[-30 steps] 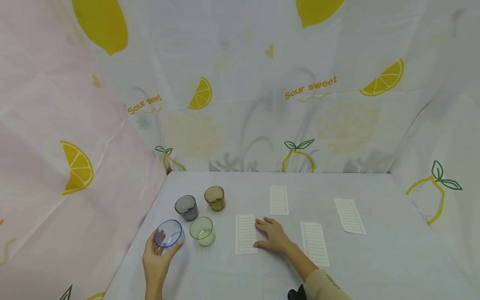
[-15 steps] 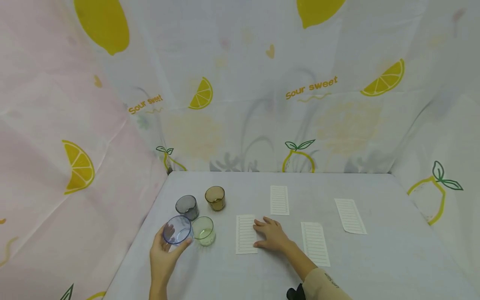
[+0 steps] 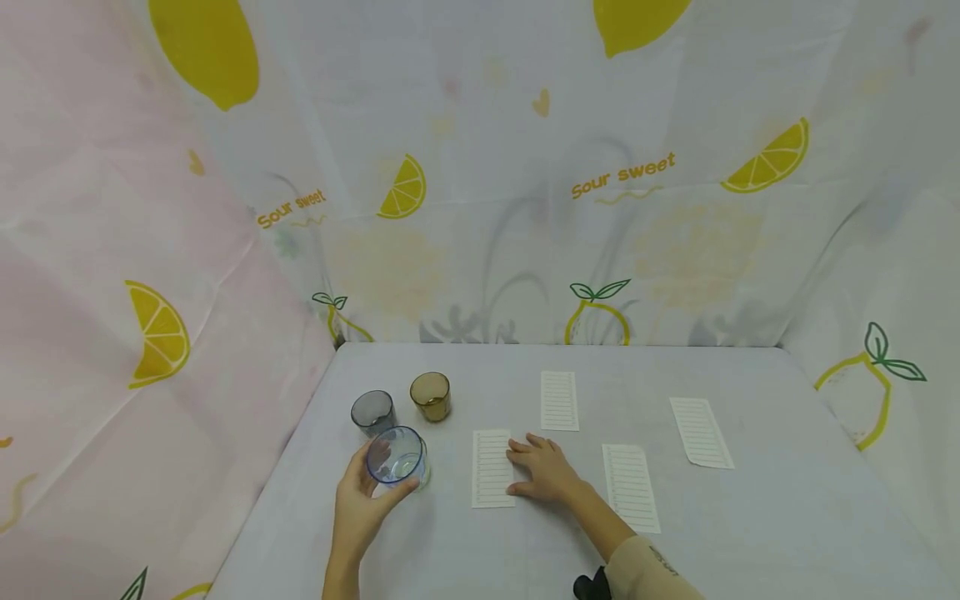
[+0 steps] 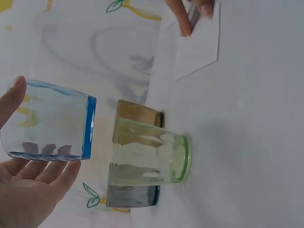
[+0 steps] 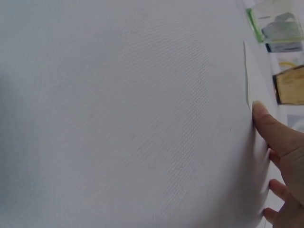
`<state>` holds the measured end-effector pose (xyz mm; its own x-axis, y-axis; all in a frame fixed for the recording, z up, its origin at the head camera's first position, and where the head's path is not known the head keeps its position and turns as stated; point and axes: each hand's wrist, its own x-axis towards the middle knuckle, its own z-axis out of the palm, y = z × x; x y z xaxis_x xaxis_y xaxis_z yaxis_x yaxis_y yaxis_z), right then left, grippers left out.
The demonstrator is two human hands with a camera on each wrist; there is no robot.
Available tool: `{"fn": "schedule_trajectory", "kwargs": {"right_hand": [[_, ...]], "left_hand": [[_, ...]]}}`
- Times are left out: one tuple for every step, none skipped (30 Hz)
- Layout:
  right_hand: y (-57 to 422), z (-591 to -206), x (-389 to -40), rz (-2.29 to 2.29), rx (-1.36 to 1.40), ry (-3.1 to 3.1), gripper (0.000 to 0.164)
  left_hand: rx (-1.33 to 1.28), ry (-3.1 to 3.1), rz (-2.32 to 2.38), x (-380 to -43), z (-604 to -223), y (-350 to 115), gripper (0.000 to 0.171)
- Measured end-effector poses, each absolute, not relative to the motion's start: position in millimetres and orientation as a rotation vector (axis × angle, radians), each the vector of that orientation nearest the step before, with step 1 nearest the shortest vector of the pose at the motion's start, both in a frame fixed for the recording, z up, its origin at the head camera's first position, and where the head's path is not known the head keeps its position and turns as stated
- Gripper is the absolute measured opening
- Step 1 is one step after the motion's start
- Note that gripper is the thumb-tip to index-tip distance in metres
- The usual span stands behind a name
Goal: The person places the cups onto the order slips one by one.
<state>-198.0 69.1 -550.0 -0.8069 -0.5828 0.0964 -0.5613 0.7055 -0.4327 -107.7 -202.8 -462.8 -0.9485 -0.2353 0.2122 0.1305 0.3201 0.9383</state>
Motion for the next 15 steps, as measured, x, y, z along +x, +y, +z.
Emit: {"fn": "schedule_trajectory", "kwargs": {"right_hand": [[68,-549,-198,-0.675,-0.951,2.863,0.059],[67,-547,-198,-0.644,-0.949,2.871,0.059],[67,-546,-198,-0.619,-0.954,2.881,0.059],[66,-545,-198,-0.601,-0.958,2.889,0.059],[66,-544,-198,-0.586,-0.962,2.893,0.059],[66,-544,-199,-0.58,-0.966,2.897,0.059],[65,-543,-199,-0.582,-0.967,2.895,0.059],[65,-543,-200,-0.584,-0.966,2.893,0.059],[65,-543,-200,-0.588,-0.965,2.891,0.059],[65,-543,-201,-0.593,-0.962,2.89,0.059],[65,-544,-201,-0.599,-0.96,2.889,0.059],[65,-544,-201,-0.609,-0.956,2.889,0.059],[65,-544,-201,-0.617,-0.95,2.889,0.059],[65,-544,-201,-0.628,-0.945,2.889,0.059],[65,-545,-201,-0.64,-0.94,2.889,0.059]], "left_hand": [[0.078,-2.286,-1.666,-108,-463,-200,0.084],[0.061,-2.29,-1.664,-108,-462,-198,0.084],[0.043,-2.291,-1.67,-108,-462,-195,0.084],[0.02,-2.29,-1.677,-109,-462,-193,0.084],[-0.002,-2.289,-1.685,-109,-463,-191,0.084],[-0.022,-2.287,-1.692,-109,-463,-188,0.084],[-0.046,-2.285,-1.702,-109,-463,-186,0.084],[-0.07,-2.288,-1.705,-110,-464,-184,0.083],[-0.085,-2.289,-1.715,-110,-465,-182,0.083],[-0.101,-2.291,-1.721,-110,-465,-180,0.083],[-0.114,-2.296,-1.726,-111,-466,-177,0.083],[-0.12,-2.298,-1.737,-111,-467,-175,0.082],[-0.122,-2.301,-1.746,-111,-467,-173,0.082],[-0.121,-2.306,-1.752,-112,-468,-171,0.082],[-0.118,-2.309,-1.763,-112,-469,-168,0.083]]}}
